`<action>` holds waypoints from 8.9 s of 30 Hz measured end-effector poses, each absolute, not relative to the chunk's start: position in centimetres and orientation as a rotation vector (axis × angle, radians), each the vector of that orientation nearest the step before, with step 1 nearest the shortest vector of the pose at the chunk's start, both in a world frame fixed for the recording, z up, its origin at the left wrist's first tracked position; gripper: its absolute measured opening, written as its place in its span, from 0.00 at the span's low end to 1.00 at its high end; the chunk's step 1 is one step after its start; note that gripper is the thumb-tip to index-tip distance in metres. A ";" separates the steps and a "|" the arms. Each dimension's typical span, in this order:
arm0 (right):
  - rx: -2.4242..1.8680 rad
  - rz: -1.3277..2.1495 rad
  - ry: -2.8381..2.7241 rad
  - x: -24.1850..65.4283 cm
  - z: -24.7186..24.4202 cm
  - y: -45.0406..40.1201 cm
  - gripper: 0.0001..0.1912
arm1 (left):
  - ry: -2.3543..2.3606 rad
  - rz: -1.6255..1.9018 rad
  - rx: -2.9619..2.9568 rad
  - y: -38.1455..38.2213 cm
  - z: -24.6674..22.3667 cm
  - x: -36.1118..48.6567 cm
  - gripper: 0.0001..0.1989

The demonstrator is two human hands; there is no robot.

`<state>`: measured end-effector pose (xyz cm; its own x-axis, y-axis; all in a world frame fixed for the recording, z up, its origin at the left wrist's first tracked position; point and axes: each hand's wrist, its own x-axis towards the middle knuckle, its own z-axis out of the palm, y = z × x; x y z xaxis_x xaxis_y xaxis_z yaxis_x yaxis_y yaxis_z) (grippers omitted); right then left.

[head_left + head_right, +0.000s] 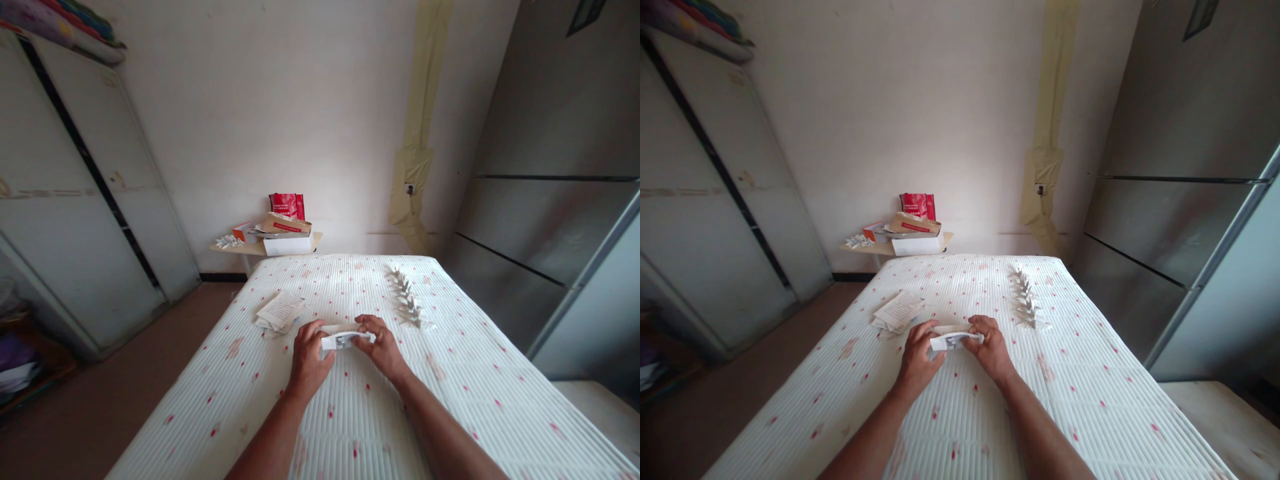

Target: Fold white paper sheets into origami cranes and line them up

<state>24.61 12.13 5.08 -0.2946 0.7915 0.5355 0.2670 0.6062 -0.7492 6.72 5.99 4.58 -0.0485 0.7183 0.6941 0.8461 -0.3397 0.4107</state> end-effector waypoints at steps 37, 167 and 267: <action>-0.796 -0.173 -2.417 24.0 7.3 9.5 0.09 | -1.812 -1.443 -2.210 5.6 3.9 7.2 0.15; -1.378 -0.009 -2.369 21.9 4.5 12.9 0.08 | -2.209 -0.357 -2.075 7.0 5.2 8.1 0.12; -1.306 0.620 -2.282 22.6 4.8 13.3 0.11 | -2.628 -0.513 -1.884 6.3 5.1 5.6 0.15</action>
